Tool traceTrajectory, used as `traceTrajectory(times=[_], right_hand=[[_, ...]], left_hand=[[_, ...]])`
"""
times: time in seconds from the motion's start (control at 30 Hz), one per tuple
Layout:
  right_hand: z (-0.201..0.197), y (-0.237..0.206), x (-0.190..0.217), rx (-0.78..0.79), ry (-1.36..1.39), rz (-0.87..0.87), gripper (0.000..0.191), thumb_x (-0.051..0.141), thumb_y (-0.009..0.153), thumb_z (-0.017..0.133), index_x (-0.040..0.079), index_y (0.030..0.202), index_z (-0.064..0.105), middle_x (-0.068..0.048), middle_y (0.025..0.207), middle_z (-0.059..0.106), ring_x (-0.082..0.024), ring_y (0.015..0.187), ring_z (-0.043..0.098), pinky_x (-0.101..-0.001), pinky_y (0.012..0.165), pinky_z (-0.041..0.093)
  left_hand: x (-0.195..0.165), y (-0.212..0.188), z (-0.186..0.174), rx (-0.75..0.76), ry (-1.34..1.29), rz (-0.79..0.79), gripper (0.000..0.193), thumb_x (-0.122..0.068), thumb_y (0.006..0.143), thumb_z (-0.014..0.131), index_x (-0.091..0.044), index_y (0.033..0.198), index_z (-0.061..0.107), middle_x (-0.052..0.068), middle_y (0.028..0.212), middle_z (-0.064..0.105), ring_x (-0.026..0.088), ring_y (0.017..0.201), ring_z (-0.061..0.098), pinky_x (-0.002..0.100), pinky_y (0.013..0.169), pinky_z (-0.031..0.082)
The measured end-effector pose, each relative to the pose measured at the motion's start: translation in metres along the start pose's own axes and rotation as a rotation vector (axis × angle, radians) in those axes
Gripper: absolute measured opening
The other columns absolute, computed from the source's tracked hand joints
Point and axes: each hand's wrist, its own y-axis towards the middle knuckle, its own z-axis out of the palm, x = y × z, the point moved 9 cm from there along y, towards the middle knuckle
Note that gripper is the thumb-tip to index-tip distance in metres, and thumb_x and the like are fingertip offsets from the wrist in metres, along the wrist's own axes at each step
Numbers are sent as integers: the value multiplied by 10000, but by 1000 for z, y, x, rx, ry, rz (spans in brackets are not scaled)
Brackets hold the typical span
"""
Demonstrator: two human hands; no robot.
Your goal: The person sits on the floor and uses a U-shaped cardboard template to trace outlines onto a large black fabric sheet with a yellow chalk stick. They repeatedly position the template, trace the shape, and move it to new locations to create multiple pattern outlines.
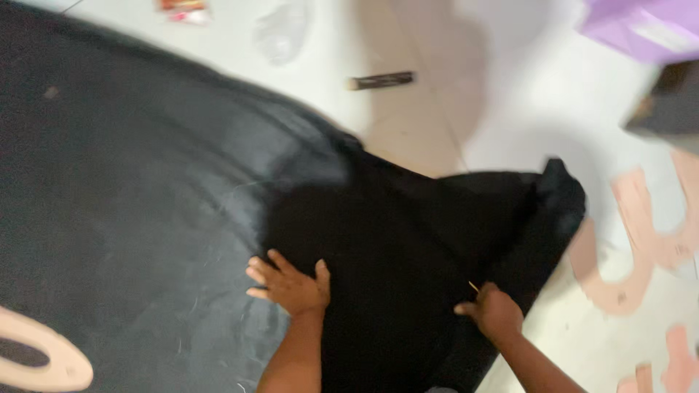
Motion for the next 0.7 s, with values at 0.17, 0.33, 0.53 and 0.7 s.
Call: traceTrajectory(times=[0.17,0.33,0.53,0.7], right_hand=[[8,1,22,83,-199,-19,685,589,652,897,11,918,641,-165,825,751,-298,797,751,-424,733,593],[30,3,18,-10,-316,-100,727,663,636,836,-1,875,662,-181,794,752,-319,762,757,-441,725,604],[50,-6,-7,-154,-327,-287,797,686,624,844,-53,865,668,-228,815,729,-377,791,728,-473,756,577],[68,-37,-21,-369,-274,-510,761,673,742,800,-44,945,642,-261,876,717,-431,860,708,-506,781,558]], left_hand=[[13,6,-24,-139,-188,35,1107,-674,770,661,28,1546,299,324,1629,120,488,1524,35,736,1151,-26],[35,-6,-7,-128,-278,41,1073,-666,772,667,-13,1555,332,305,1633,172,463,1528,86,732,1176,29],[49,-36,-9,-309,-383,116,1051,-663,804,632,-36,1570,280,279,1631,95,450,1510,48,717,1141,2],[98,-103,48,-54,-571,254,889,-593,879,586,-157,1591,281,91,1709,89,298,1572,51,641,1210,31]])
